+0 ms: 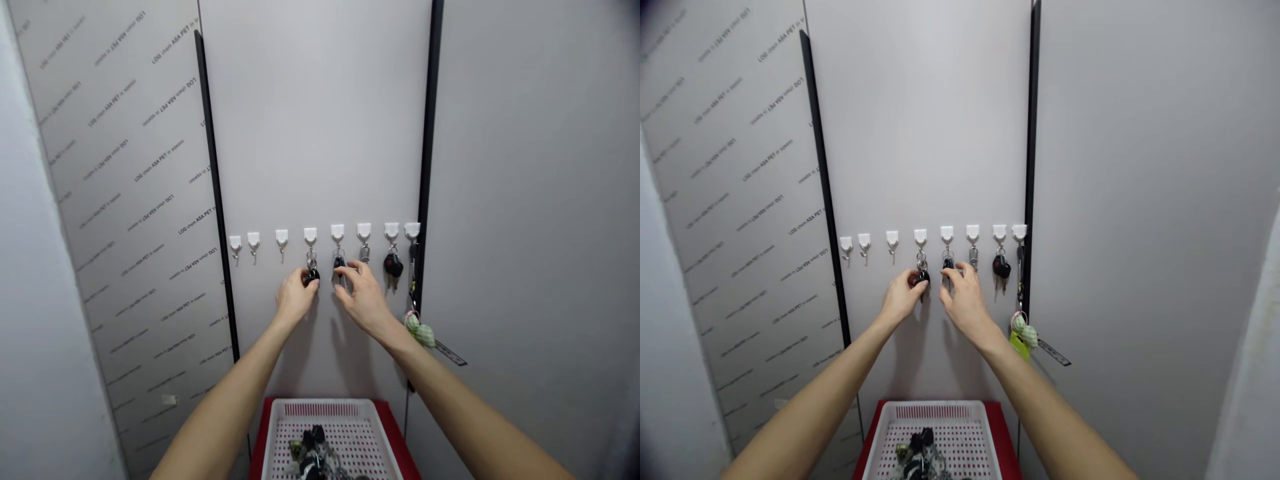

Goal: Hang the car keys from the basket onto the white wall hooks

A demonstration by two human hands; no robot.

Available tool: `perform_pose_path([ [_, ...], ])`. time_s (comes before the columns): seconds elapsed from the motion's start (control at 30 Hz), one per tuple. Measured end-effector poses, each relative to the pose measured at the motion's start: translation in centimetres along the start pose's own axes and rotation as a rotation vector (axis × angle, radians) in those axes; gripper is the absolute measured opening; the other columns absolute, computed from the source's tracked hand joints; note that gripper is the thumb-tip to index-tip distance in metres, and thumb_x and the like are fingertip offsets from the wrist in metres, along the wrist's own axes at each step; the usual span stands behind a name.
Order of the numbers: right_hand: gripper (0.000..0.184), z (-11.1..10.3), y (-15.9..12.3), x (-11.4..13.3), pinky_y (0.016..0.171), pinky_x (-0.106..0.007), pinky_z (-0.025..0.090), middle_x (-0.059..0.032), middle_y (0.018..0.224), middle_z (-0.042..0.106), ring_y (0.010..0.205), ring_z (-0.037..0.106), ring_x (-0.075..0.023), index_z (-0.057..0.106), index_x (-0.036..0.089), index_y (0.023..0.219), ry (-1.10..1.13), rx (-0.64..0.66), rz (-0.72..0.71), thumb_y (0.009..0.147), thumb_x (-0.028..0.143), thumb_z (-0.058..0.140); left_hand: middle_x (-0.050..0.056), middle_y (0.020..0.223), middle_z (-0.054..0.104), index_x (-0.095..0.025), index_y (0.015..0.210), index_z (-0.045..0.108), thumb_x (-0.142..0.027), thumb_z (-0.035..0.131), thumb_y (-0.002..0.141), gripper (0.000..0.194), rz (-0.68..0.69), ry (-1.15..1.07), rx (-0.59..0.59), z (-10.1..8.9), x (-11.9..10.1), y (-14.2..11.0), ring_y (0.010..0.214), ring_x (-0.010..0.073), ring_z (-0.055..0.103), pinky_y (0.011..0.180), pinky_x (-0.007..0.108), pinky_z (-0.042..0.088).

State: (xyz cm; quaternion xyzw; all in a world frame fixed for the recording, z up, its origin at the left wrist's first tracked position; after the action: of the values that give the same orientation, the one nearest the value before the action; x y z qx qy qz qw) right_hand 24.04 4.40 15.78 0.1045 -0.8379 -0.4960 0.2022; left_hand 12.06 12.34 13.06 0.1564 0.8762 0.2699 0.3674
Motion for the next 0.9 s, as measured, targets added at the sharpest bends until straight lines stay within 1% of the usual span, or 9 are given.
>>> perform_pose_path([
  [0.1,0.029,1.0,0.1,-0.3,0.078,-0.033,0.034,-0.0087,0.100,0.038,0.095,0.038,-0.0192,0.050,0.017,0.093,-0.034,0.050,0.010,0.065,0.020,0.042,0.001,0.079,0.059,-0.022,0.086,0.050,-0.037,0.043,0.066,0.026,-0.007,0.023,-0.002,0.1,-0.1,0.0,0.073,0.0142,0.051,0.058,0.023,0.035],
  [0.2,0.032,1.9,0.1,-0.3,0.078,-0.032,0.034,-0.0080,0.098,0.039,0.093,0.040,-0.0183,0.049,0.018,0.097,-0.069,0.108,0.003,0.065,0.021,0.042,0.001,0.076,0.059,-0.022,0.085,0.051,-0.038,0.042,0.066,0.026,-0.007,0.035,0.000,0.2,-0.2,0.0,0.070,0.0142,0.051,0.057,0.023,0.034],
  [0.3,0.033,2.3,0.0,-0.2,0.076,-0.031,0.035,-0.0073,0.096,0.040,0.090,0.041,-0.0171,0.048,0.019,0.099,-0.097,0.137,-0.015,0.066,0.021,0.042,0.002,0.074,0.059,-0.022,0.085,0.051,-0.038,0.042,0.066,0.026,-0.013,0.035,0.019,0.6,-0.1,0.0,0.067,0.0132,0.051,0.056,0.022,0.034],
  [0.4,0.033,2.9,0.0,-0.3,0.071,-0.028,0.037,-0.0063,0.090,0.043,0.082,0.045,-0.0151,0.047,0.020,0.099,-0.143,0.190,-0.019,0.067,0.021,0.042,0.002,0.072,0.059,-0.021,0.083,0.053,-0.035,0.043,0.066,0.025,-0.011,0.036,0.020,0.7,-0.1,0.1,0.065,0.0125,0.051,0.054,0.021,0.034],
  [0.5,0.030,3.3,0.1,-0.5,0.065,-0.025,0.038,-0.0050,0.082,0.046,0.070,0.048,-0.0129,0.048,0.020,0.097,-0.202,0.231,-0.019,0.068,0.020,0.041,0.003,0.068,0.059,-0.017,0.077,0.056,-0.033,0.043,0.065,0.024,-0.004,-0.026,0.027,0.6,-0.3,0.3,0.060,0.0113,0.050,0.052,0.020,0.033],
  [0.57,0.028,3.0,0.4,-0.5,0.063,-0.024,0.038,-0.0048,0.079,0.048,0.066,0.048,-0.0122,0.050,0.018,0.095,-0.218,0.218,-0.026,0.069,0.018,0.039,0.003,0.063,0.058,-0.015,0.073,0.057,-0.032,0.042,0.066,0.024,0.009,-0.103,0.038,0.5,-0.6,0.5,0.056,0.0101,0.049,0.051,0.019,0.034],
  [0.63,0.027,2.3,0.9,-0.3,0.063,-0.024,0.038,-0.0048,0.079,0.049,0.065,0.048,-0.0121,0.051,0.017,0.094,-0.213,0.173,-0.040,0.069,0.017,0.038,0.002,0.059,0.057,-0.014,0.069,0.057,-0.032,0.041,0.066,0.024,0.037,-0.180,0.029,0.0,-1.1,0.8,0.053,0.0091,0.048,0.050,0.019,0.034],
  [0.8,0.028,-0.2,2.4,0.8,0.063,-0.025,0.039,-0.0050,0.077,0.049,0.062,0.047,-0.0118,0.051,0.016,0.094,-0.196,0.043,-0.082,0.069,0.019,0.039,0.001,0.057,0.056,-0.012,0.066,0.055,-0.031,0.042,0.064,0.023,0.115,-0.343,-0.039,-2.4,-2.6,2.3,0.052,0.0085,0.048,0.052,0.019,0.036],
  [0.9,0.025,-1.3,3.5,1.2,0.065,-0.026,0.039,-0.0044,0.074,0.050,0.062,0.047,-0.0117,0.054,0.017,0.088,-0.188,0.009,-0.089,0.069,0.017,0.038,0.001,0.056,0.055,-0.012,0.066,0.055,-0.031,0.043,0.063,0.023,0.137,-0.361,-0.069,-4.0,-3.7,3.4,0.052,0.0086,0.048,0.052,0.019,0.036],
])
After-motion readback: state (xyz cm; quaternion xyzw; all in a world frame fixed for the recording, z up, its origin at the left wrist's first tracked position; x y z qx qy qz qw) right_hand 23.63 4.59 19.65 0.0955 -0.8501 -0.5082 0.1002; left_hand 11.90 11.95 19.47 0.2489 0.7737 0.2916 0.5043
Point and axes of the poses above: each hand's wrist, its own y-axis towards the middle knuckle, its own z-axis out of the palm, x = y × z, the point moved 10 cm from there along y, towards the middle knuckle
